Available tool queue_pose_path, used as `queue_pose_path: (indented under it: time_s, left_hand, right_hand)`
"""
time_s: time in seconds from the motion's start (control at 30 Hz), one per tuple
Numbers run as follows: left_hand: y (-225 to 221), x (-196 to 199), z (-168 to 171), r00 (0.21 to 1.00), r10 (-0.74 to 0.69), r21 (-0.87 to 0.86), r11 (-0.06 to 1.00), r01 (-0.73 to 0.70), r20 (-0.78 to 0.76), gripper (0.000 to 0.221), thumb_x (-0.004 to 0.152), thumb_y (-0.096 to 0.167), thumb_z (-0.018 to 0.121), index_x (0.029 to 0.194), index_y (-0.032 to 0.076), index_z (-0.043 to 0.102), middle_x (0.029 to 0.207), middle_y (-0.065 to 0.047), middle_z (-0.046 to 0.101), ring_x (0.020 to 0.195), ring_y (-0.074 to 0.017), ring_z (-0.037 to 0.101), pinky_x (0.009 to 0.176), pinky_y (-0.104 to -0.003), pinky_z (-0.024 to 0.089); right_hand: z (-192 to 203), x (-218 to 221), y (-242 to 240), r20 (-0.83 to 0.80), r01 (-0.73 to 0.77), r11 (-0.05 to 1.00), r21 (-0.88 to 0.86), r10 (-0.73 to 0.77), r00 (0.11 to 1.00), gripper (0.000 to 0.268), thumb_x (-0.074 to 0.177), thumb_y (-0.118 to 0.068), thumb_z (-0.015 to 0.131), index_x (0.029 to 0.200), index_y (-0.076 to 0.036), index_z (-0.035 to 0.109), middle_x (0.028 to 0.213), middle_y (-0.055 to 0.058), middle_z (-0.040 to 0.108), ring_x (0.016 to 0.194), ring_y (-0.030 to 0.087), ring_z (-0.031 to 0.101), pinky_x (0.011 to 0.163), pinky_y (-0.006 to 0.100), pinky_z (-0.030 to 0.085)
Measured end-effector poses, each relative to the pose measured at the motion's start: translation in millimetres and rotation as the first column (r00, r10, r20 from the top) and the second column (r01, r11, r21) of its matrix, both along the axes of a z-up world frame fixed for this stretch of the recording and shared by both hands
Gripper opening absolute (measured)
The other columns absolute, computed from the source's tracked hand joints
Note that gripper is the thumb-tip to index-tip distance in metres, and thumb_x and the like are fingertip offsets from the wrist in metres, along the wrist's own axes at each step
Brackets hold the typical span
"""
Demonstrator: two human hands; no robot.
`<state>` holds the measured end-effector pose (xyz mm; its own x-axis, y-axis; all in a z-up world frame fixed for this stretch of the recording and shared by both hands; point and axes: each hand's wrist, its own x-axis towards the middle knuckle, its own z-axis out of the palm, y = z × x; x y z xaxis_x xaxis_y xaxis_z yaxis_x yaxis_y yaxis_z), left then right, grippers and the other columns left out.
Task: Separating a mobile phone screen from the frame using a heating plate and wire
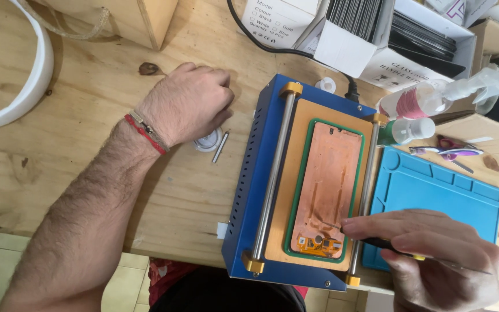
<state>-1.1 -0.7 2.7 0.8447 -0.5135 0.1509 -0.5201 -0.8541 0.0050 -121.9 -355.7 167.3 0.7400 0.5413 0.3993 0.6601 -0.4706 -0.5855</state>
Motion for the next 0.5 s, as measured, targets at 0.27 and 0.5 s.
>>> queue_pose_path:
  time_s: [0.27,0.5]
  left_hand:
    - [2.4,-2.8,7.7,0.999,0.005,-0.056,0.998,-0.002,0.05,0.027,0.098,0.041,0.076,0.084,0.019,0.079,0.103,-0.001,0.069,0.097,-0.0287,0.073,0.087,-0.045,0.056]
    - [10.1,-7.9,19.5,0.99,0.018,-0.113,0.994,-0.002,0.137,0.027,0.098,0.041,0.075,0.082,0.019,0.079,0.103,-0.002,0.07,0.099,-0.029,0.072,0.086,-0.046,0.054]
  right_hand:
    - [-5.5,9.1,-7.0,-0.001,-0.1,0.994,0.052,0.1,0.995,0.014,0.104,-0.02,0.059,0.111,-0.009,0.055,0.1,0.018,0.087,0.089,0.025,0.097,0.071,0.028,0.075]
    - [-128.5,57.9,-301.4,-0.399,0.307,0.611,0.73,0.016,0.917,0.04,0.118,-0.037,0.041,0.082,-0.027,0.026,0.076,-0.014,0.019,0.061,0.0,0.017,0.055,0.018,0.019]
